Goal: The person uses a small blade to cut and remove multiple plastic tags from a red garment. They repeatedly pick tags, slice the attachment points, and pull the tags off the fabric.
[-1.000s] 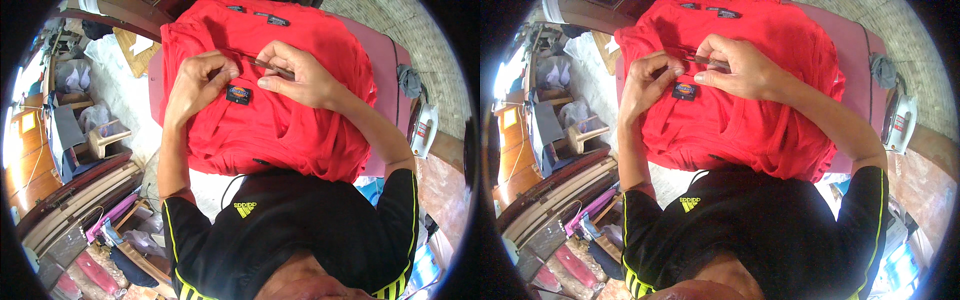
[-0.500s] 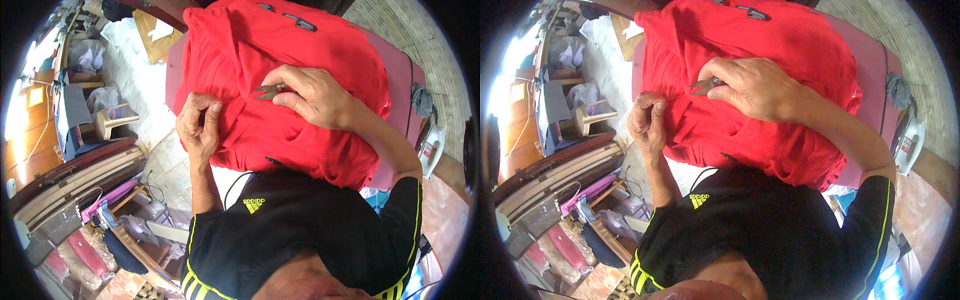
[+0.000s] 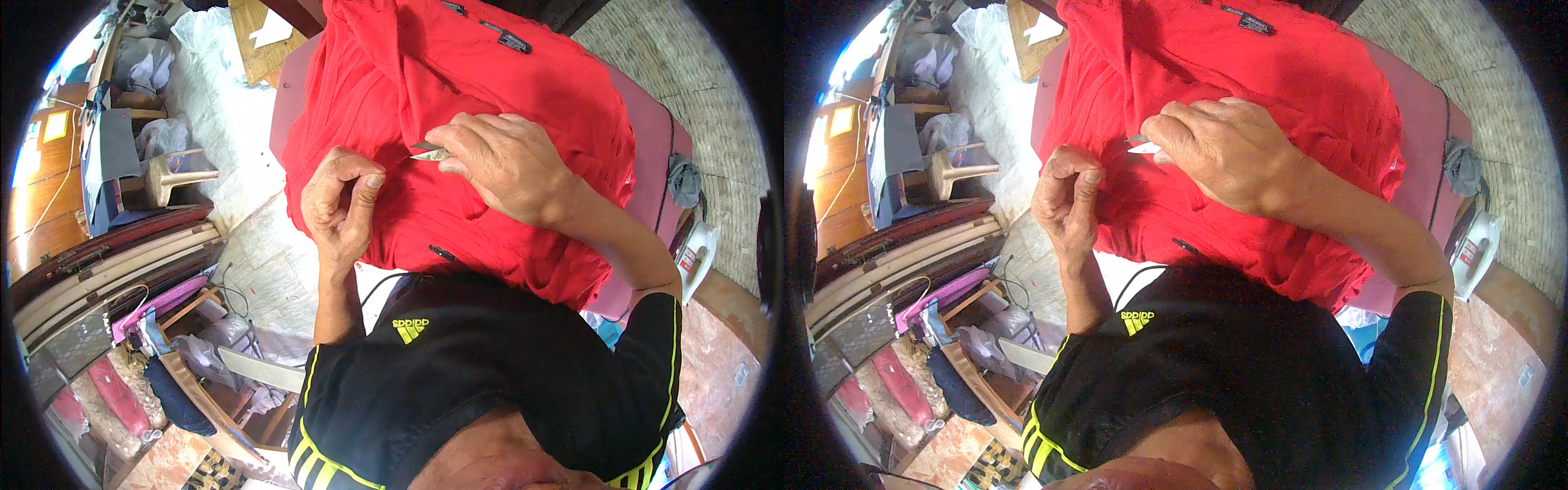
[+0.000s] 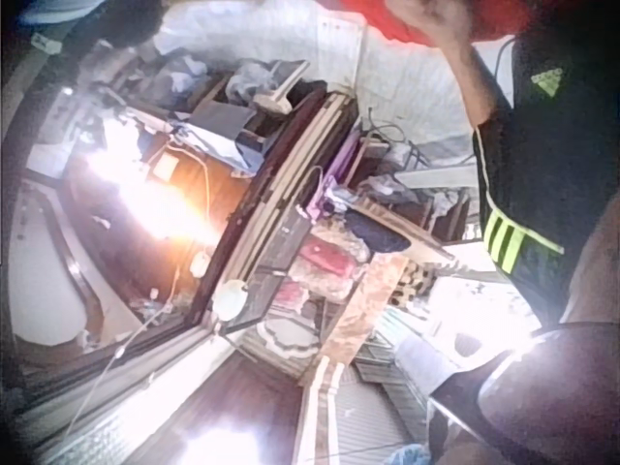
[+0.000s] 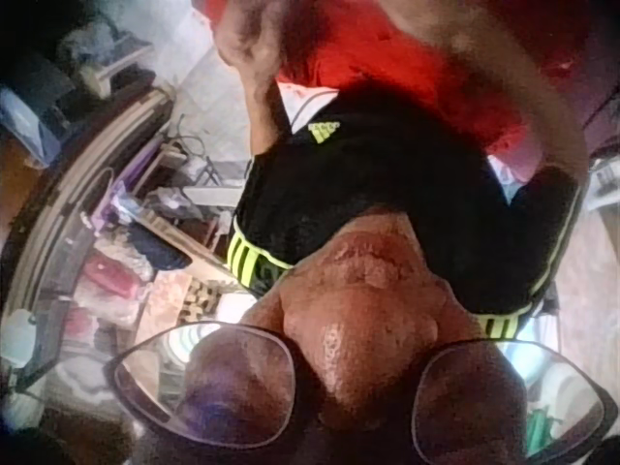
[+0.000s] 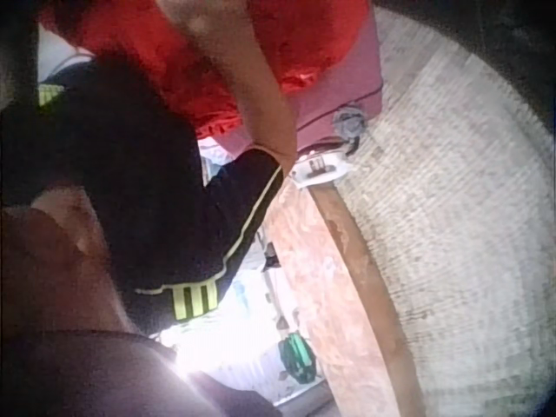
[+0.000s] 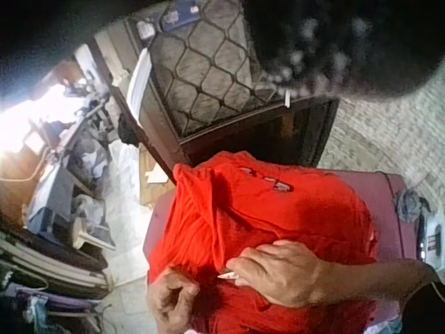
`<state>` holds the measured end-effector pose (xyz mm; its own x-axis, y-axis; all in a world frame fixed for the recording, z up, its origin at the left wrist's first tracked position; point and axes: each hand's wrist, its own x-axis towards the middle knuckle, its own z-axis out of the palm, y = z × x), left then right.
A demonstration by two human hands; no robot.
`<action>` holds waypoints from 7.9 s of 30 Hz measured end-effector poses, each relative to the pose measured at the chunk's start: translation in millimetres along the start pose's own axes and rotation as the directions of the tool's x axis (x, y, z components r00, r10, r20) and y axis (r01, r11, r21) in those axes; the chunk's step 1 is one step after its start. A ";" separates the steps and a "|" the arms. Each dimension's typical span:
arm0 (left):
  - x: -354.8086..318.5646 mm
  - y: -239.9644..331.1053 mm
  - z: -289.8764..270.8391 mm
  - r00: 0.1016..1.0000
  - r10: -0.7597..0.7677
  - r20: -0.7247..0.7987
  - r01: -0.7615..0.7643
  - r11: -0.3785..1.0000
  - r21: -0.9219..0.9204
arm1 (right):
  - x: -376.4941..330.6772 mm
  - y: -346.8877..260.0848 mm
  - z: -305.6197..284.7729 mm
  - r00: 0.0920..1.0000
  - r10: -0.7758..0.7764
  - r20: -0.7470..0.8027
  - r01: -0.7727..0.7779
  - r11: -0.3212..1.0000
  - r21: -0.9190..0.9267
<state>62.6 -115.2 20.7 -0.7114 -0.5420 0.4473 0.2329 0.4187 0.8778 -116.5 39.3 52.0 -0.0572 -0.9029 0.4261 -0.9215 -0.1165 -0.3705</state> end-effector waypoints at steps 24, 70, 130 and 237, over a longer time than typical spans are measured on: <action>-15.7 3.9 -151.8 0.982 0.125 -0.144 0.114 0.220 0.969 | -17.2 -5.1 -13.2 0.965 -0.002 0.263 -0.036 0.989 0.142; 45.7 -29.2 21.0 0.942 0.205 0.266 -0.304 0.856 0.418 | -9.6 0.3 -14.7 0.914 0.227 0.335 -0.373 0.793 0.482; 33.6 -21.6 17.9 0.996 -0.032 0.079 -0.002 0.918 0.397 | 19.3 19.6 16.4 0.970 0.183 0.162 -0.220 0.943 0.250; 22.0 -36.5 20.1 0.956 0.290 0.035 -0.263 0.802 0.536 | 22.6 33.5 16.9 0.935 0.252 0.250 -0.342 0.830 0.441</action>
<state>25.1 -127.7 -4.9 -0.6359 -0.3713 0.6766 0.0183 0.8691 0.4942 -142.1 7.9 35.3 -0.1896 -0.9769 0.0987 -0.5761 0.0293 -0.8168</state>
